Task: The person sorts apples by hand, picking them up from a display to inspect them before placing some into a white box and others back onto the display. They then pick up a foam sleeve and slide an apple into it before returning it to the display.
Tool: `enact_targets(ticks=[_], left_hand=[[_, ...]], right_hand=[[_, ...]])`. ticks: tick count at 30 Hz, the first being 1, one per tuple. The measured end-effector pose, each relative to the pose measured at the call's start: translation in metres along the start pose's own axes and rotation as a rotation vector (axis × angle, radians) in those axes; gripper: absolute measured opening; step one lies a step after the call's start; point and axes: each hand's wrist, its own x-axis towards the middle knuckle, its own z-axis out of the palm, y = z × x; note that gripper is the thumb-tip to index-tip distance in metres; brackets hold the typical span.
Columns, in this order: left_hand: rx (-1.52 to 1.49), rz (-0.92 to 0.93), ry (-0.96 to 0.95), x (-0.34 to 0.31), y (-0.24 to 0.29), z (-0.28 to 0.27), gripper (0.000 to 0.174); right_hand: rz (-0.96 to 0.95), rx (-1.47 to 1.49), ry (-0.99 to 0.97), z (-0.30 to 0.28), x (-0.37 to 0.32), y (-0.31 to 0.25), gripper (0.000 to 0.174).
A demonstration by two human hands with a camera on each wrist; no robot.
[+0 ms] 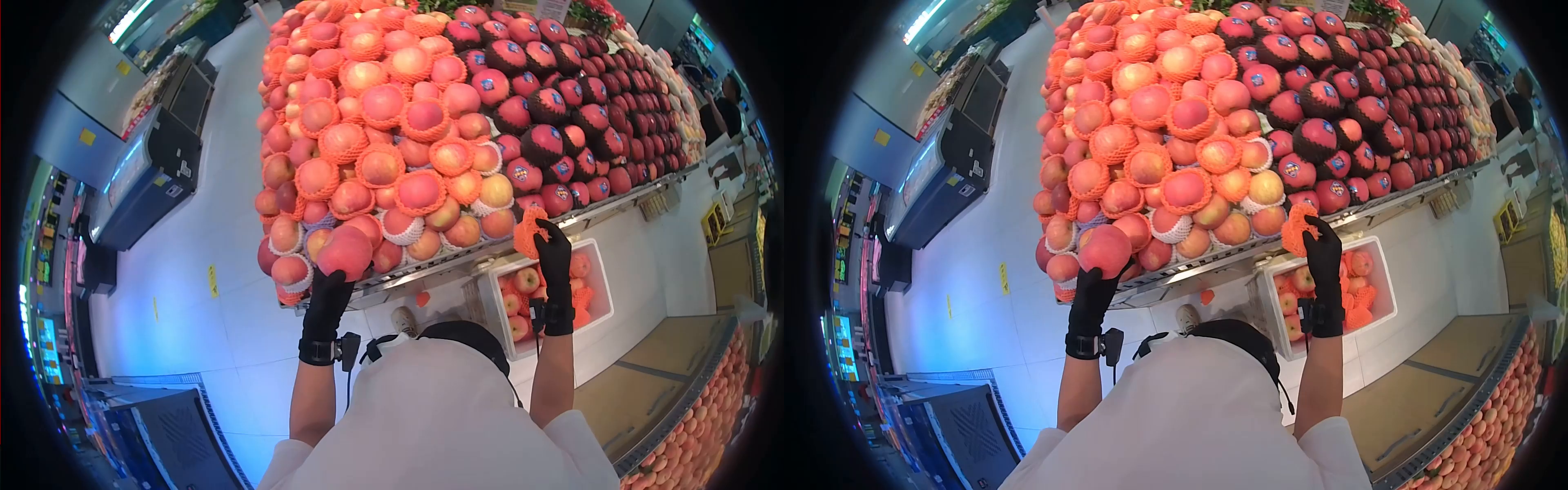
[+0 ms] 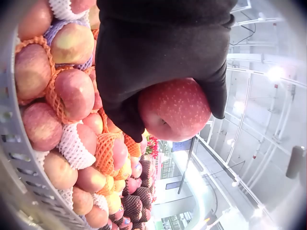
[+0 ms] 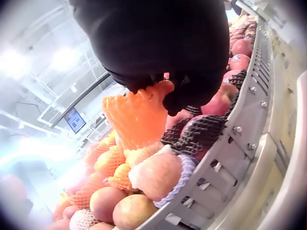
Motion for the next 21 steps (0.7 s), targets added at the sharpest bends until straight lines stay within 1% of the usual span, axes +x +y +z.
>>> enact_targets(ticks=[3,4,6,7,8,11,12,15,18,21], left_hand=[[-0.319,-0.069,0.059,0.002,0.005,-0.007,0.057],[-0.752,-0.227,0.141,0.001,0.012,-0.006,0.06],[-1.275,-0.404,0.17,0.0,0.025,-0.007,0.066],[-1.363,-0.421,0.121,0.001,0.03,-0.01,0.069],[-1.45,-0.439,0.069,0.002,0.034,-0.013,0.073],[-1.702,-0.498,-0.09,0.003,0.044,-0.024,0.084],[-1.783,-0.519,-0.144,0.003,0.047,-0.028,0.088],[-1.356,-0.478,-0.162,0.007,0.054,-0.038,0.09],[-0.442,-0.047,-0.276,0.008,0.028,-0.064,0.067],[-0.408,-0.059,-0.187,0.014,0.005,-0.076,0.058]], right_hand=[[-0.116,-0.055,-0.047,0.023,0.005,-0.017,0.03],[-0.121,-0.048,-0.048,0.032,0.006,-0.022,0.029],[-0.137,-0.159,-0.104,0.052,0.009,-0.038,0.027],[-0.144,-0.215,-0.128,0.064,0.009,-0.047,0.026],[-0.136,-0.165,-0.131,0.078,0.009,-0.049,0.026],[-0.242,-0.197,-0.141,0.12,-0.003,-0.096,0.03],[-0.082,-0.117,-0.203,0.132,-0.005,-0.099,0.032],[-0.362,-0.044,-0.234,0.166,-0.01,-0.108,0.032],[-0.379,-0.082,-0.218,0.194,-0.017,-0.119,0.033],[-0.449,-0.074,-0.207,0.218,-0.026,-0.136,0.034]])
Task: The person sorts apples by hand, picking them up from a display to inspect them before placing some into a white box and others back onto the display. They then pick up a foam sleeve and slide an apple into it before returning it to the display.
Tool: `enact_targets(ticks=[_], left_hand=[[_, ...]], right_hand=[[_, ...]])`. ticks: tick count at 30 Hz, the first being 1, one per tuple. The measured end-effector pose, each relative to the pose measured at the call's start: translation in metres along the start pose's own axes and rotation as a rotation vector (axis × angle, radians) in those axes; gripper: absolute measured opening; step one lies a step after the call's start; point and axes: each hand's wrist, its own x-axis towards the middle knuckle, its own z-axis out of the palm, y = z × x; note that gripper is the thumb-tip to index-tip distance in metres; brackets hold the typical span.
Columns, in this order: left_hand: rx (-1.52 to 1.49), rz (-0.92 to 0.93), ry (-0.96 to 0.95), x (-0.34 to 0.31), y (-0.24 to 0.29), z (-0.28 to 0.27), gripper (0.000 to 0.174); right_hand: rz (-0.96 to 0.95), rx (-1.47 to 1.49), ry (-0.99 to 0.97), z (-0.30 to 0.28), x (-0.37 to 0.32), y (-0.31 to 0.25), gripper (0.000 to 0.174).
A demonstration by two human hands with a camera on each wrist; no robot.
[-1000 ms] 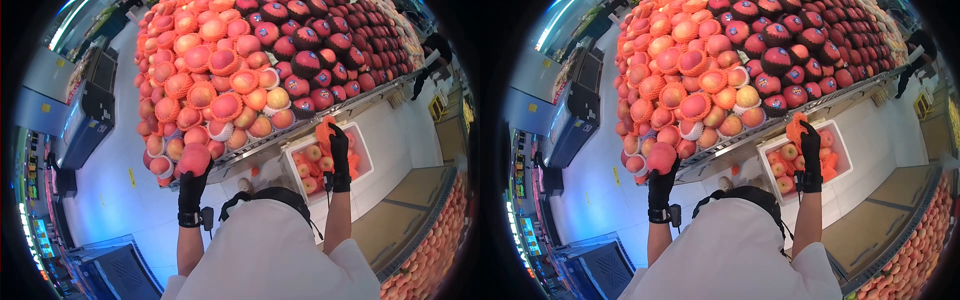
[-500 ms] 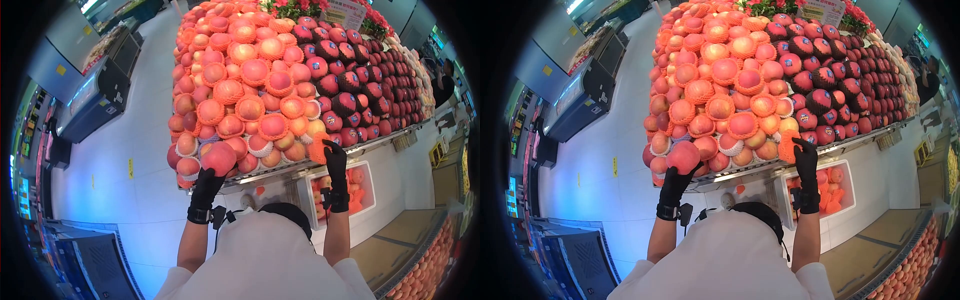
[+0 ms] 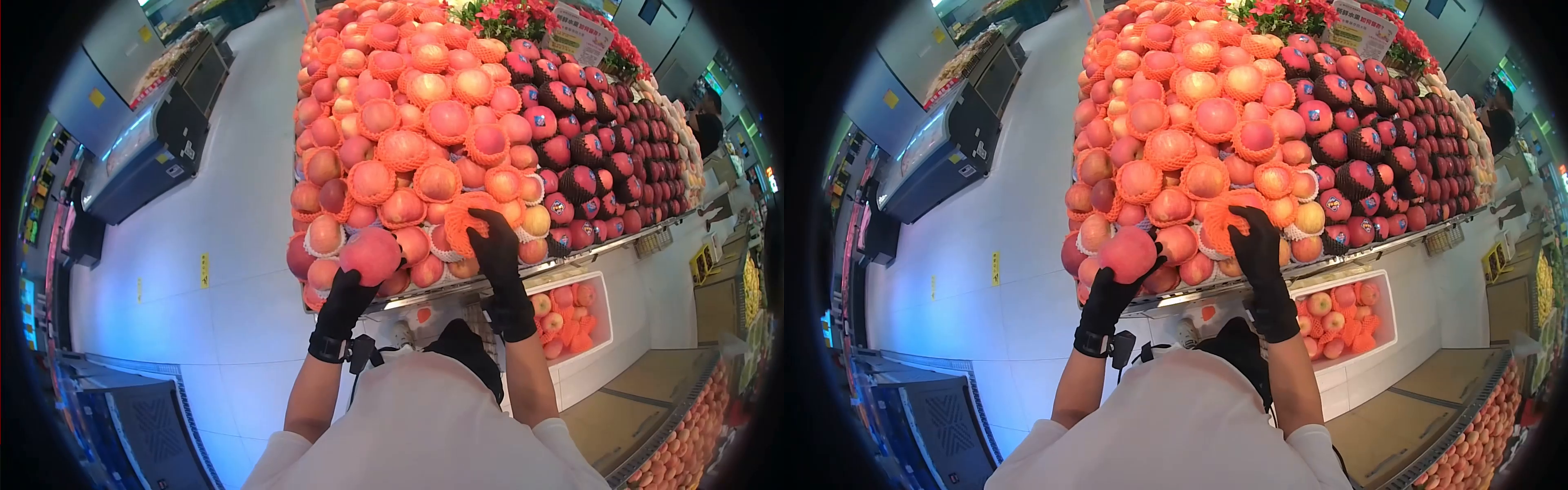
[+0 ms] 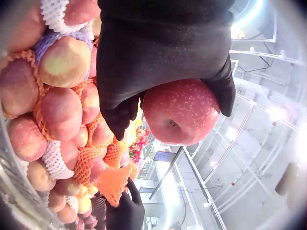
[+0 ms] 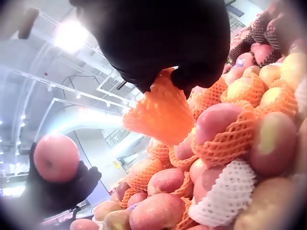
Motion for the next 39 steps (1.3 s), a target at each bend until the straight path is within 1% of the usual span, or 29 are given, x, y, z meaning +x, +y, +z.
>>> enact_targets(ticks=[3,6,7,8,10,11,13,14,16,17,19,21,22,24,25,28,30,31,32,34,36,37,39], left_hand=[[0.036,0.018,0.087,0.007,-0.013,-0.012,0.05],[-0.273,-0.189,-0.034,0.016,0.015,0.022,0.071],[-0.512,-0.235,-0.085,0.018,0.008,0.012,0.069],[-0.75,-0.28,-0.137,0.021,-0.004,-0.005,0.068],[-1.096,-0.368,-0.15,0.025,-0.005,-0.009,0.065],[-1.206,-0.413,-0.108,0.029,-0.007,-0.01,0.064],[-0.929,-0.421,-0.01,0.038,-0.003,0.002,0.057],[-0.543,-0.373,0.041,0.042,0.001,0.009,0.05],[-0.099,-0.273,0.109,0.042,0.013,0.032,0.043],[-0.039,-0.23,0.13,0.039,0.021,0.045,0.042],[0.05,-0.188,0.149,0.034,0.026,0.051,0.042],[0.11,-0.178,0.138,0.031,0.035,0.051,0.043],[0.191,-0.122,0.118,0.03,0.039,0.055,0.044],[0.352,-0.013,0.08,0.025,0.048,0.065,0.045],[0.391,0.005,0.056,0.026,0.052,0.066,0.046],[0.463,0.032,0.011,0.022,0.06,0.074,0.049],[0.459,0.046,0.007,0.019,0.07,0.09,0.051],[0.494,0.059,0.016,0.02,0.066,0.088,0.051],[0.531,0.071,0.027,0.023,0.061,0.084,0.05],[0.581,0.088,0.05,0.024,0.063,0.088,0.05],[0.604,0.094,0.07,0.024,0.065,0.095,0.05],[0.613,0.133,0.078,0.026,0.064,0.096,0.049],[0.628,0.211,0.093,0.031,0.063,0.101,0.046]], right_hand=[[-0.085,-0.022,-0.027,0.016,0.002,-0.015,0.035],[-0.165,-0.11,-0.067,0.03,0.006,-0.026,0.038],[-0.19,-0.135,-0.107,0.034,0.006,-0.025,0.043],[-0.162,-0.146,-0.133,0.039,0.005,-0.028,0.045],[-0.107,-0.172,-0.172,0.048,0.004,-0.034,0.048],[-0.119,-0.164,-0.183,0.051,0.004,-0.038,0.049],[-0.138,-0.152,-0.207,0.055,0.003,-0.047,0.05],[-0.133,-0.128,-0.206,0.053,0.002,-0.051,0.049],[-0.128,-0.082,-0.209,0.049,0.001,-0.057,0.047],[-0.154,-0.112,-0.182,0.047,0.002,-0.054,0.045],[-0.207,-0.167,-0.123,0.043,0.004,-0.045,0.042],[-0.128,-0.106,-0.111,0.042,0.007,-0.047,0.038],[-0.092,-0.075,-0.106,0.041,0.01,-0.049,0.037],[-0.053,-0.111,-0.001,0.047,0.012,-0.055,0.032],[-0.032,-0.128,0.053,0.051,0.014,-0.056,0.03],[0.135,-0.115,0.016,0.05,0.012,-0.061,0.021],[0.125,-0.207,-0.018,0.05,0.009,-0.053,0.018],[0.115,-0.252,-0.036,0.051,0.009,-0.051,0.017],[0.082,-0.251,-0.013,0.052,0.009,-0.051,0.017],[0.016,-0.245,0.038,0.057,0.009,-0.058,0.018],[-0.019,-0.156,0.061,0.063,0.005,-0.07,0.018],[-0.034,-0.114,0.071,0.064,0.003,-0.075,0.019],[0.002,-0.101,0.104,0.066,0.001,-0.077,0.017]])
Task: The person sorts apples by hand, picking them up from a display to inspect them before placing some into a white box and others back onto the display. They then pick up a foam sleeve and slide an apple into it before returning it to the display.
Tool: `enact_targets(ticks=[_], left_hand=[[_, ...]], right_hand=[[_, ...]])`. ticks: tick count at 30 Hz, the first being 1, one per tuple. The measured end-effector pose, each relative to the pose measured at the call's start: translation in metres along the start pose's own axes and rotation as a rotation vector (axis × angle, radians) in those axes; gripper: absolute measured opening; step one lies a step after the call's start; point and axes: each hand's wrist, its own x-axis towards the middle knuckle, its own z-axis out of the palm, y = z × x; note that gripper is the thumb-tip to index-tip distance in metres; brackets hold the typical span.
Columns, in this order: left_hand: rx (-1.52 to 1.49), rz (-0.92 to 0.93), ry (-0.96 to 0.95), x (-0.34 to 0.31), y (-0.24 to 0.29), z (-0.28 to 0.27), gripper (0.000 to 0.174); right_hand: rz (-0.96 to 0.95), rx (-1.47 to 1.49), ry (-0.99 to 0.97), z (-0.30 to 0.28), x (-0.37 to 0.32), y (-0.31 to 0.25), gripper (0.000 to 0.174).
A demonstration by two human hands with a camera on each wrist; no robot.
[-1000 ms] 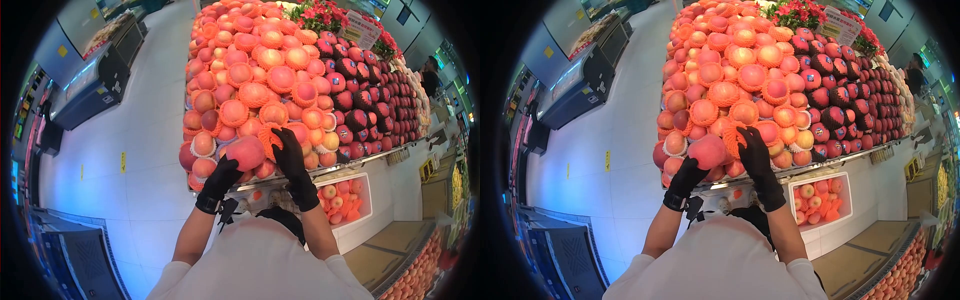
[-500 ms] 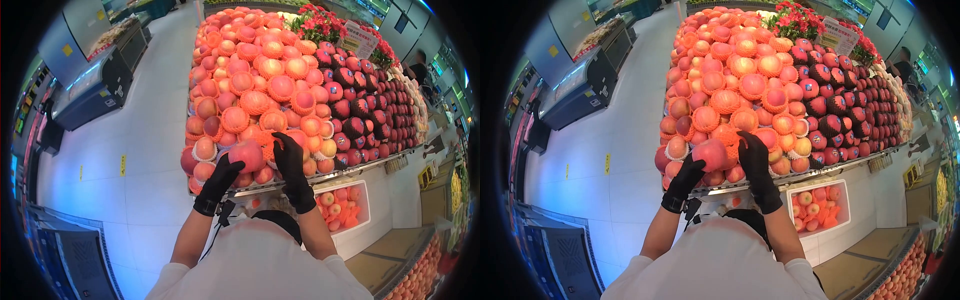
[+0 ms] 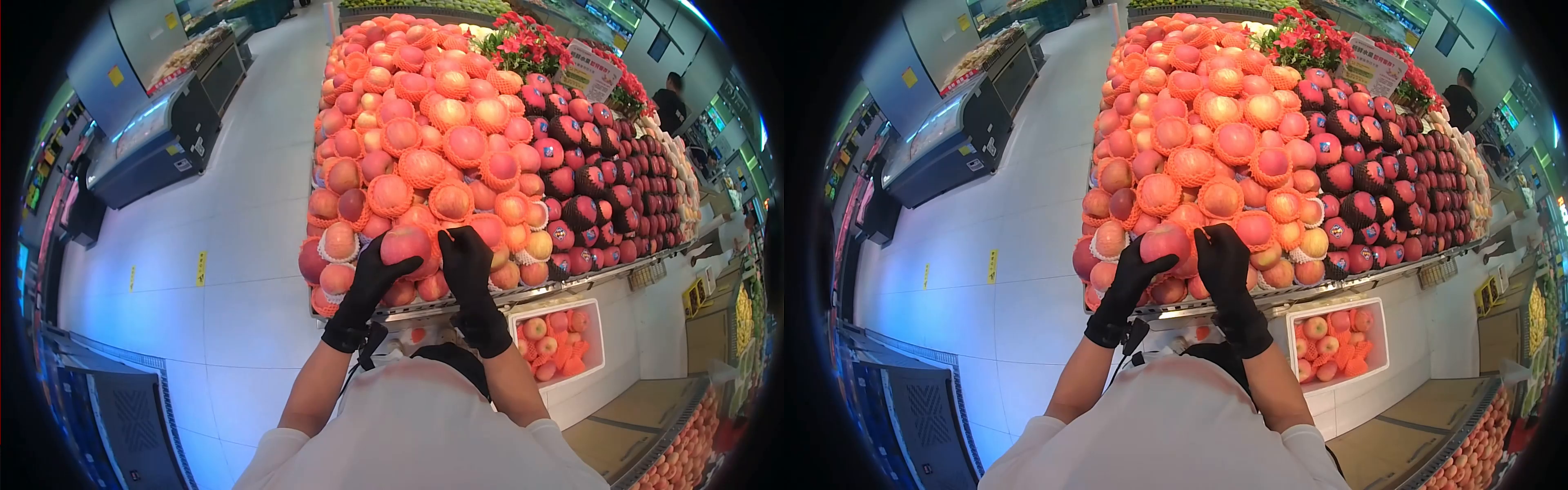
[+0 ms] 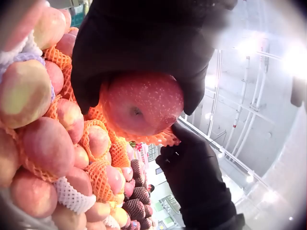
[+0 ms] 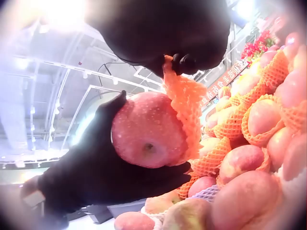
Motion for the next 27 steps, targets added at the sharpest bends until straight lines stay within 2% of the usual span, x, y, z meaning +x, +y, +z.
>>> enact_targets(ticks=[3,7,10,12,14,17,20,23,26,27], left_hand=[[0.246,0.042,-0.022,0.001,0.014,0.012,0.053],[0.314,0.108,-0.004,0.005,-0.012,0.006,0.059],[0.362,0.134,0.047,0.007,-0.01,0.007,0.063],[0.391,0.114,0.118,0.006,0.005,0.012,0.064],[0.355,0.087,0.064,0.01,0.007,0.002,0.065],[0.27,0.03,0.062,0.012,0.006,0.008,0.059],[0.277,0.063,0.053,0.014,-0.021,-0.002,0.054],[0.19,0.037,-0.012,0.014,-0.022,-0.009,0.051],[0.06,-0.041,-0.05,0.009,-0.005,-0.007,0.047],[0.023,-0.064,-0.054,0.008,0.002,-0.006,0.046]], right_hand=[[0.011,0.109,0.091,0.003,0.003,0.004,0.016],[0.029,0.197,0.109,0.0,0.012,-0.004,0.014],[-0.012,0.23,-0.048,-0.004,0.002,-0.002,0.013],[-0.015,0.195,-0.087,-0.002,-0.009,0.003,0.013],[-0.066,0.131,-0.132,-0.002,-0.018,0.003,0.02],[0.21,0.124,-0.177,-0.004,-0.018,-0.013,0.024],[0.347,0.217,-0.477,-0.014,-0.006,0.002,0.028],[0.071,0.201,-0.281,-0.001,-0.012,0.031,0.028],[0.197,0.399,-0.259,0.004,-0.013,0.041,0.027],[0.217,0.384,-0.27,0.003,-0.013,0.041,0.026]])
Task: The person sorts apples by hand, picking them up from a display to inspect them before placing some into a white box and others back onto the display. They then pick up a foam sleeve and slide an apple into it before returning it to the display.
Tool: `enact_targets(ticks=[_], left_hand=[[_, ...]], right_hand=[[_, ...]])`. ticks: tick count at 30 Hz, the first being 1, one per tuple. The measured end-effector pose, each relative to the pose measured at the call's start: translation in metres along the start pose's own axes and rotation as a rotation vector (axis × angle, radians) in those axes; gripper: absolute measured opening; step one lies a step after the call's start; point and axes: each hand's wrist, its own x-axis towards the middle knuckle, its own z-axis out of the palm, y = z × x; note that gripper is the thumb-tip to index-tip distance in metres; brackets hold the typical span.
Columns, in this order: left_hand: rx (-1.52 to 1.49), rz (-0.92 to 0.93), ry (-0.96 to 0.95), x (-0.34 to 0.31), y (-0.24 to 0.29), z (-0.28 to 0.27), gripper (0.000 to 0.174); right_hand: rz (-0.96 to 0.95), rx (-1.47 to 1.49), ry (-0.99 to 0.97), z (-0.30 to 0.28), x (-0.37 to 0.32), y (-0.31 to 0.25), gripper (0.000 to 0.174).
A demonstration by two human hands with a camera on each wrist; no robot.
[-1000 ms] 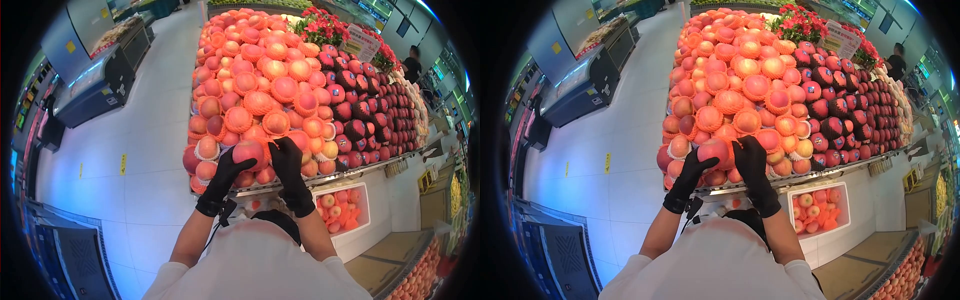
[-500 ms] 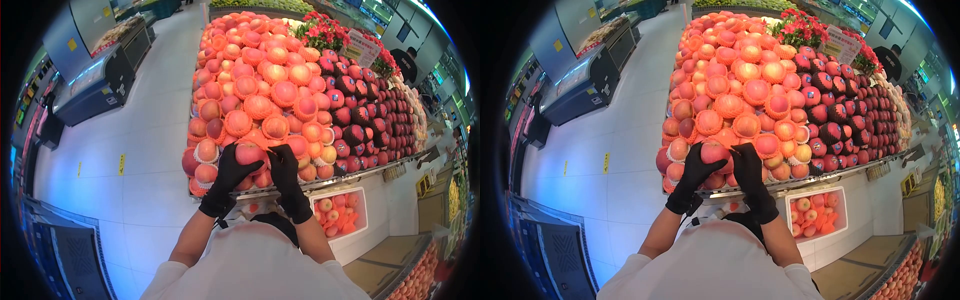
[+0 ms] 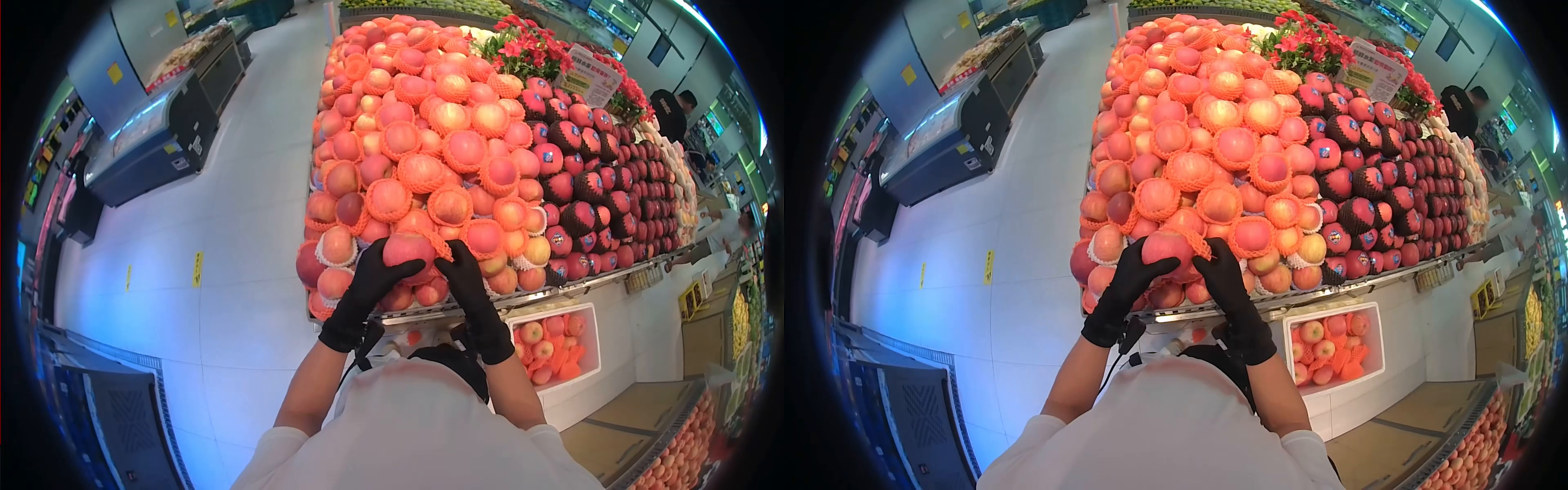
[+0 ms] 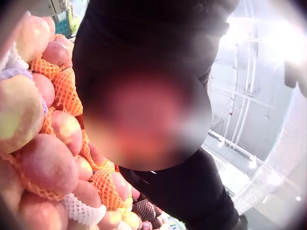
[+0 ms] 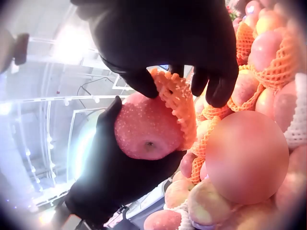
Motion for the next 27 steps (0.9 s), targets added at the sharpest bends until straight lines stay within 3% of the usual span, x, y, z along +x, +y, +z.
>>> enact_targets(ticks=[5,8,11,14,18,20,23,27], left_hand=[[-0.117,-0.059,0.014,-0.004,0.03,0.005,0.041],[-0.06,-0.025,0.051,-0.003,0.025,0.006,0.041],[0.033,0.033,0.083,0.004,0.013,0.006,0.041],[0.218,0.076,0.08,0.007,0.0,0.008,0.042],[0.395,0.109,0.238,0.016,-0.041,0.004,0.038],[0.298,0.073,0.194,0.016,-0.047,0.0,0.036],[0.152,0.02,0.13,0.016,-0.045,-0.008,0.033],[0.464,0.184,0.216,0.012,-0.043,0.003,0.032]], right_hand=[[0.003,-0.053,0.046,0.003,-0.004,-0.015,0.023],[0.072,0.066,-0.015,0.005,-0.005,-0.005,0.031],[0.01,0.088,-0.047,0.014,-0.01,-0.018,0.045],[0.088,0.189,-0.088,0.02,-0.012,-0.036,0.06],[0.078,0.188,-0.08,0.016,-0.011,-0.02,0.054],[0.174,0.263,-0.152,-0.001,-0.009,-0.015,0.046],[0.051,0.031,-0.208,-0.011,-0.008,0.023,0.034],[-0.286,-0.324,-0.228,-0.015,-0.007,0.057,0.029]])
